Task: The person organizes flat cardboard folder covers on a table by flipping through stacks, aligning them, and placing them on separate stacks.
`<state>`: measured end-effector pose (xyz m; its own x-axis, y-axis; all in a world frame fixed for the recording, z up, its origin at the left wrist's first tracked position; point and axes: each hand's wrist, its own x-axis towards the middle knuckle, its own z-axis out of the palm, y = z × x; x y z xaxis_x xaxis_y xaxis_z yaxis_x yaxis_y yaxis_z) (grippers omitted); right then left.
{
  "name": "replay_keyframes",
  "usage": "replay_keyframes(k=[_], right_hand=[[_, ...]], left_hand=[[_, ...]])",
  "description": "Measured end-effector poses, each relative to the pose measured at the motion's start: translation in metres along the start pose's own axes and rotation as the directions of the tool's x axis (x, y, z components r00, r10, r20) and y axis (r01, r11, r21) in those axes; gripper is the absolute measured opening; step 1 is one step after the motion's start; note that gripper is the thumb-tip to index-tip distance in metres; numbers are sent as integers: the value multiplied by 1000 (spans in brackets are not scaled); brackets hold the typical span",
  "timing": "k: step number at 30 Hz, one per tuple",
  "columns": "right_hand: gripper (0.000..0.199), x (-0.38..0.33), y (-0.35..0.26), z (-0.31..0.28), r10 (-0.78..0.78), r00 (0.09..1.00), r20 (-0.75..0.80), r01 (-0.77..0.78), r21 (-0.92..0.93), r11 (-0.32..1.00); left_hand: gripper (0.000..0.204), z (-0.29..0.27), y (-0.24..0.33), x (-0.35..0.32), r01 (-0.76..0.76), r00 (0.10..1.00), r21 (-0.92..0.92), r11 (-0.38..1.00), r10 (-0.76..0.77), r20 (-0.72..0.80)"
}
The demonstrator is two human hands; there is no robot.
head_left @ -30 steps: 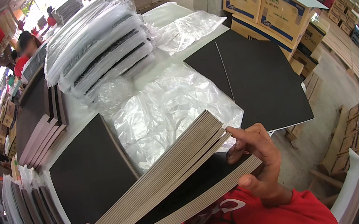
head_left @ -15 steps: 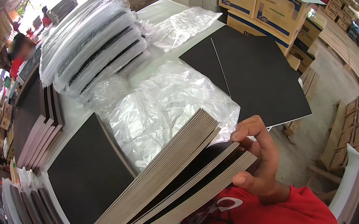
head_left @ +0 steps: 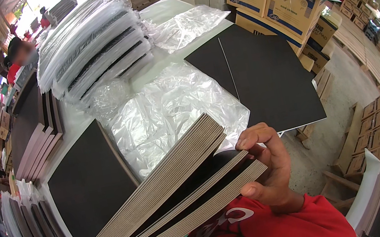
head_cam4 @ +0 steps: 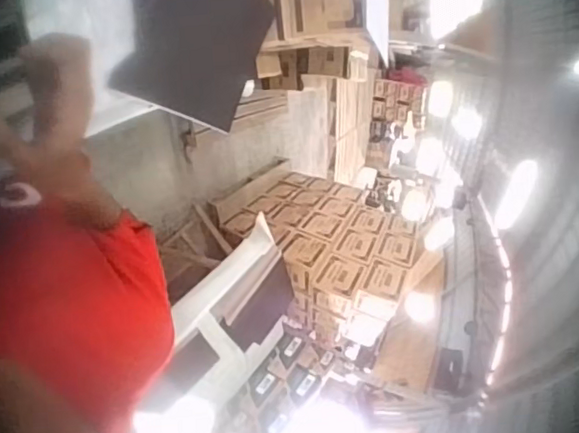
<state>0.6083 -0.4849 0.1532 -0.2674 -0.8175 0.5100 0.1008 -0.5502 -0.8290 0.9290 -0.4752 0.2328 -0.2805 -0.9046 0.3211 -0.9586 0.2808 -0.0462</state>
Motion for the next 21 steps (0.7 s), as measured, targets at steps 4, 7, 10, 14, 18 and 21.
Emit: replay_keyframes(k=[4,7,10,14,18,21], right_hand=[[60,0,1,0,1,1000,2,-1,-6,1000],[67,2,-2,0,14,1000,11,-14,-42,999],[69,3,-2,-3,1,999,42,4,-105,994],[67,3,-1,-3,-16,999,39,20,-115,993],[67,3,0,-2,-19,999,40,23,-102,994],[66,4,-1,-1,-34,998,43,39,-118,992]], left_hand=[[79,0,0,0,-2,1000,-16,1000,2,-7],[78,0,2,1,9,1000,-10,1000,-9,-3],[77,0,2,1,1,1000,-6,1000,-1,-13],[76,0,0,0,0,1000,-3,1000,0,-5],[76,0,0,0,10,1000,-7,1000,-10,1],[76,0,0,0,9,1000,3,1000,-9,-4]])
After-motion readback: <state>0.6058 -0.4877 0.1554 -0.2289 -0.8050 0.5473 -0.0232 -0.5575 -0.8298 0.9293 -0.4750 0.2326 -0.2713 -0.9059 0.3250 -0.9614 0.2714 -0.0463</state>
